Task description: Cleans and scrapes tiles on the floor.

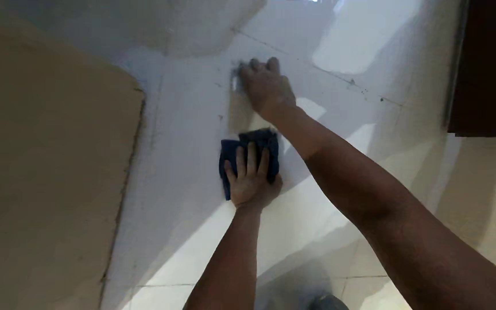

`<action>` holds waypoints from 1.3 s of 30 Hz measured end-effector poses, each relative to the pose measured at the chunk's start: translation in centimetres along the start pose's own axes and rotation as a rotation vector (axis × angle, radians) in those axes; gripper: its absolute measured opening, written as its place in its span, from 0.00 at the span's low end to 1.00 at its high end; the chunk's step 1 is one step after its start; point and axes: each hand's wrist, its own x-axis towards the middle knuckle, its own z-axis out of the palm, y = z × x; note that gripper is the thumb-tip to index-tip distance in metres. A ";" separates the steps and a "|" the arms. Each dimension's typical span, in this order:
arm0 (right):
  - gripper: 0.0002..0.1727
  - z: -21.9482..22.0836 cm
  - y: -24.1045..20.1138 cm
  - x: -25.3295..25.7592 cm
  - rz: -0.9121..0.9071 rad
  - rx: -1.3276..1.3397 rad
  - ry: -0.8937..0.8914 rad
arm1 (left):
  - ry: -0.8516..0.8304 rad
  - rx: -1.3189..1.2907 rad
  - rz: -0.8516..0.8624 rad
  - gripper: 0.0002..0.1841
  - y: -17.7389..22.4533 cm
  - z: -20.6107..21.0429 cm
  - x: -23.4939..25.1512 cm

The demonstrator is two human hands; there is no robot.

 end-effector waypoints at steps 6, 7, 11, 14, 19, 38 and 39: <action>0.29 1.4 21.5 -19.0 0.337 -0.047 0.608 | 0.019 0.080 -0.075 0.43 -0.1 0.1 0.5; 0.29 2.0 25.3 -22.4 0.458 -0.062 0.617 | 0.035 0.094 -0.106 0.43 0.3 0.1 0.5; 0.27 5.1 32.4 -27.0 0.634 -0.047 0.794 | 0.062 0.138 -0.207 0.46 5.2 0.7 0.4; 0.30 7.2 33.0 -26.4 0.677 0.007 0.944 | 0.070 0.130 0.194 0.41 12.9 3.5 -0.2; 0.40 7.3 34.1 -27.4 0.689 0.052 0.931 | -0.400 0.061 0.880 0.32 27.2 6.6 7.1; 0.45 6.8 35.1 -27.6 0.774 0.157 0.843 | -0.119 0.297 0.853 0.41 19.7 1.8 22.1; 0.44 6.9 34.9 -27.6 0.774 0.157 0.845 | -0.095 0.287 0.798 0.40 18.7 0.5 26.6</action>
